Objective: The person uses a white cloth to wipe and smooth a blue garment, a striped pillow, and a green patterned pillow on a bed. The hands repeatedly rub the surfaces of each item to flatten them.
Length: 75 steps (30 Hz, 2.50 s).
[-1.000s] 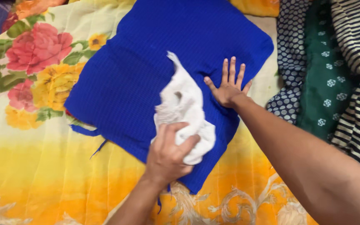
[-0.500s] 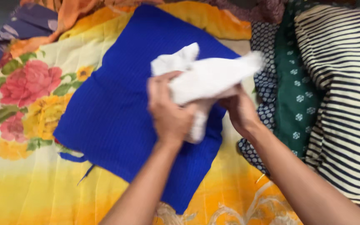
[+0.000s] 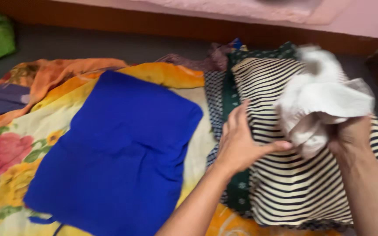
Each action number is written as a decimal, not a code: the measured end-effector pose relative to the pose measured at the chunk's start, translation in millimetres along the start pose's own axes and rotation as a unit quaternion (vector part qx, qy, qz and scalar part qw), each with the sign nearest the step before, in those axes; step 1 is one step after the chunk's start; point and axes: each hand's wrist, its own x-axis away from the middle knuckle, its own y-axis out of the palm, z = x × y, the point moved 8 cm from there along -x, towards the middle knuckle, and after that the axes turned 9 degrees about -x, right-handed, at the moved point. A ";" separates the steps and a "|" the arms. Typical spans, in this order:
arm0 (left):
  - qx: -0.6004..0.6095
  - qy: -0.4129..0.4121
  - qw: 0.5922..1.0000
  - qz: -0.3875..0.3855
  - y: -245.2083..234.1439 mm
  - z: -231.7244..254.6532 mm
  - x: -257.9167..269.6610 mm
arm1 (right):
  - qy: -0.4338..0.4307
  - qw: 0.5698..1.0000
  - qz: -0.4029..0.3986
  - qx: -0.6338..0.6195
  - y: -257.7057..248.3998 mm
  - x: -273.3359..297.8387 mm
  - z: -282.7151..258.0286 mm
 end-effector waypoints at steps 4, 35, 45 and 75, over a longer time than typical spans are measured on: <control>0.117 -0.311 0.940 -0.084 91.7 -60.8 -4.6 | -0.193 0.955 0.054 0.219 -78.5 -21.6 -54.5; 0.148 -0.246 0.956 -0.063 -149.5 -136.1 -31.4 | 0.196 0.968 0.136 0.077 -2.4 36.3 137.1; -0.284 -0.411 0.865 -0.052 -278.0 -297.1 68.4 | 0.315 0.792 -0.054 0.519 157.4 94.5 234.9; -0.405 -0.230 0.850 0.246 -236.8 -317.3 110.6 | -0.146 0.774 -0.165 0.594 382.1 53.2 314.1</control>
